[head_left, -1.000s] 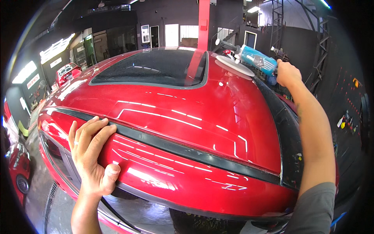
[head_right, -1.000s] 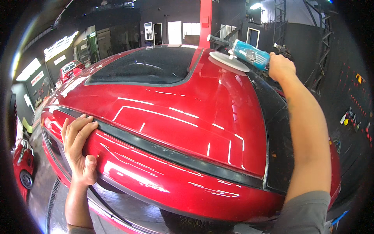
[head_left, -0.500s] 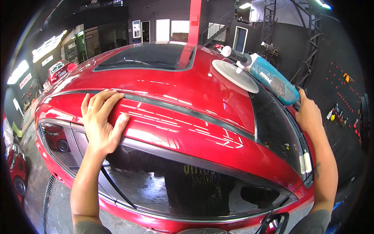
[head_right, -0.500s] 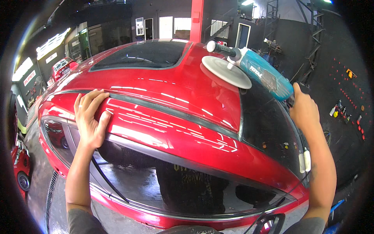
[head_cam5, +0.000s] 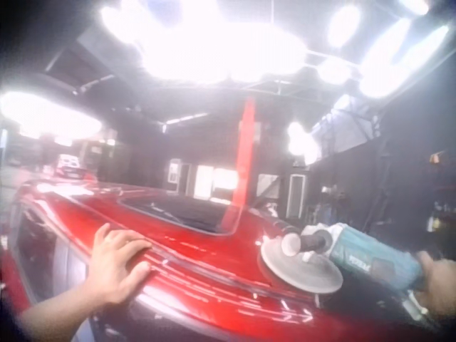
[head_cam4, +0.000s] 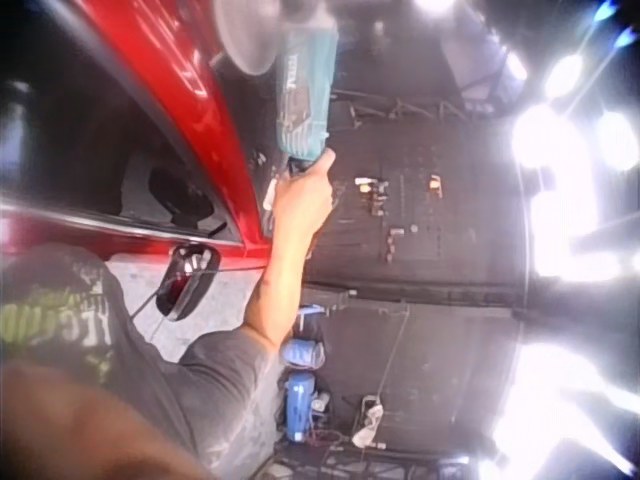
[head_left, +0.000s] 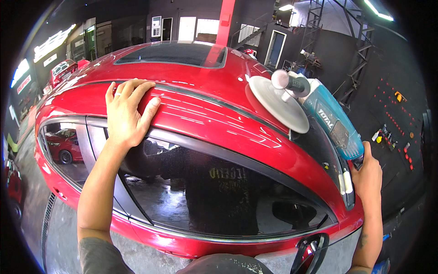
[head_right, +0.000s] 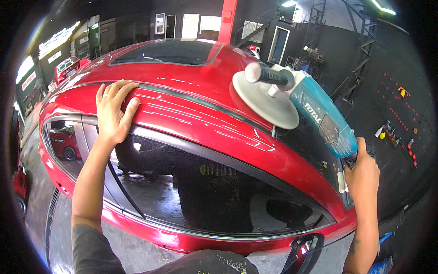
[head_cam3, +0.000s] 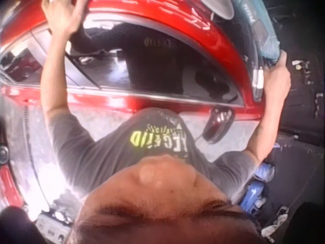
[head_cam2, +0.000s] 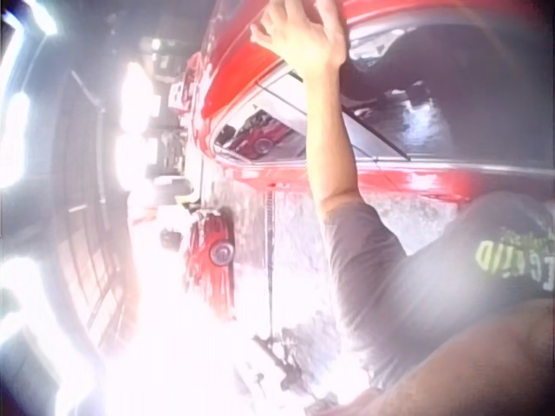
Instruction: The person uses a teal electric polisher with a white pad to polish the roof of a red car. The person moves the polisher in circular and linear motions across the roof surface, occasionally touching the roof with the left hand to guide or stabilize the tool.
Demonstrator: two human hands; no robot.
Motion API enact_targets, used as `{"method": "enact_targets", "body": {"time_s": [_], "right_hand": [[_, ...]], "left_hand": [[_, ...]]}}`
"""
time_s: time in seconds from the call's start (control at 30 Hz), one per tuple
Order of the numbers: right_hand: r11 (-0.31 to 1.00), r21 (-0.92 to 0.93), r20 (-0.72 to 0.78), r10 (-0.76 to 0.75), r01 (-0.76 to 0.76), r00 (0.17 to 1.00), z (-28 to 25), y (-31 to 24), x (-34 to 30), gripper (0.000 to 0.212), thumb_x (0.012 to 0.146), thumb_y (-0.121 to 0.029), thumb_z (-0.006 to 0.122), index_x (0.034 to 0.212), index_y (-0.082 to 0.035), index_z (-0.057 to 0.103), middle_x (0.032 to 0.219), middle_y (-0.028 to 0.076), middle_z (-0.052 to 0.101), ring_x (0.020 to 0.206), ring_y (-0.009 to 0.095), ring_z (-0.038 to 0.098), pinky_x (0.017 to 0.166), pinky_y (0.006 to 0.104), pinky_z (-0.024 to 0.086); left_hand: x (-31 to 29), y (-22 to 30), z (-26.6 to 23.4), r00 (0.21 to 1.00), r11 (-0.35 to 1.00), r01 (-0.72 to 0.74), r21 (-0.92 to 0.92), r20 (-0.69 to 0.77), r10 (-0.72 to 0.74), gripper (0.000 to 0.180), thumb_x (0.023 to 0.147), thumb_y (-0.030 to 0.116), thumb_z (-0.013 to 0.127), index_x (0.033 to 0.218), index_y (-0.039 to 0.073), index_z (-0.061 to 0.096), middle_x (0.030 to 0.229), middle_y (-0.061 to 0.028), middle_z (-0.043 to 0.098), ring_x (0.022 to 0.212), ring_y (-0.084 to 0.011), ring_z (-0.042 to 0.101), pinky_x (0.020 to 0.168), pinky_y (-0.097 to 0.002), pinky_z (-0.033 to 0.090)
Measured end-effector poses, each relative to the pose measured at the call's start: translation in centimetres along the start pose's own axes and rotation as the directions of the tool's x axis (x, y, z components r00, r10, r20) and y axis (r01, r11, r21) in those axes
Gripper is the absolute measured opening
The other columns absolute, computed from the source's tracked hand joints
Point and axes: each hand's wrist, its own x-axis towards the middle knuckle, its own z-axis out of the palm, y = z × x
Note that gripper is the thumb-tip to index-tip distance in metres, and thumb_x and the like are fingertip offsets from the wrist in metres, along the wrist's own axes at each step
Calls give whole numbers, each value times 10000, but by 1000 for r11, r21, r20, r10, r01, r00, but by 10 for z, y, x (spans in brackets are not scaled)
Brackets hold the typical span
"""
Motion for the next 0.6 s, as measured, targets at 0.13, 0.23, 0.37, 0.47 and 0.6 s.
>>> {"method": "enact_targets", "body": {"time_s": [0.13,0.23,0.37,0.47,0.6], "right_hand": [[999,-32,-17,35,-36,999,-16,-4,-18,716,823,-9,836,1471,-104,549,1050,329,765,1048,527,744,887,604,589],[999,-34,-25,26,-27,999,-20,-10,-23,745,807,-8,845,1485,-99,549,1024,315,767,1014,516,753,872,593,589],[999,-6,-36,-34,34,999,-28,-22,-25,759,799,-18,861,1484,-104,545,985,291,764,969,500,759,838,577,586],[993,-81,-94,-97,89,991,-56,-27,-34,783,796,-25,872,1494,-109,528,968,269,758,954,490,759,814,568,582],[954,-23,-143,-299,298,944,-49,-92,3,742,820,-37,854,1478,-109,520,966,255,754,965,493,748,827,574,577]], "left_hand": [[4,0,4,1000,1000,-7,-22,10,8,489,1069,418,629,1453,127,715,1430,-136,697,1441,-327,585,1329,-566,212],[2,-4,8,999,999,13,-45,-31,-14,563,1065,437,626,1548,148,651,1501,-168,664,1501,-341,547,1341,-581,190],[-3,-9,2,993,999,-15,-46,-120,10,704,1050,519,606,1635,131,551,1599,-188,588,1557,-369,491,1348,-591,181],[11,3,21,980,987,-71,-146,-193,42,818,1049,602,555,1670,75,483,1670,-208,507,1604,-397,417,1342,-587,202],[-9,-18,6,951,991,-80,-106,-306,44,857,1083,644,485,1685,35,446,1715,-238,436,1638,-432,345,1333,-572,233]]}}
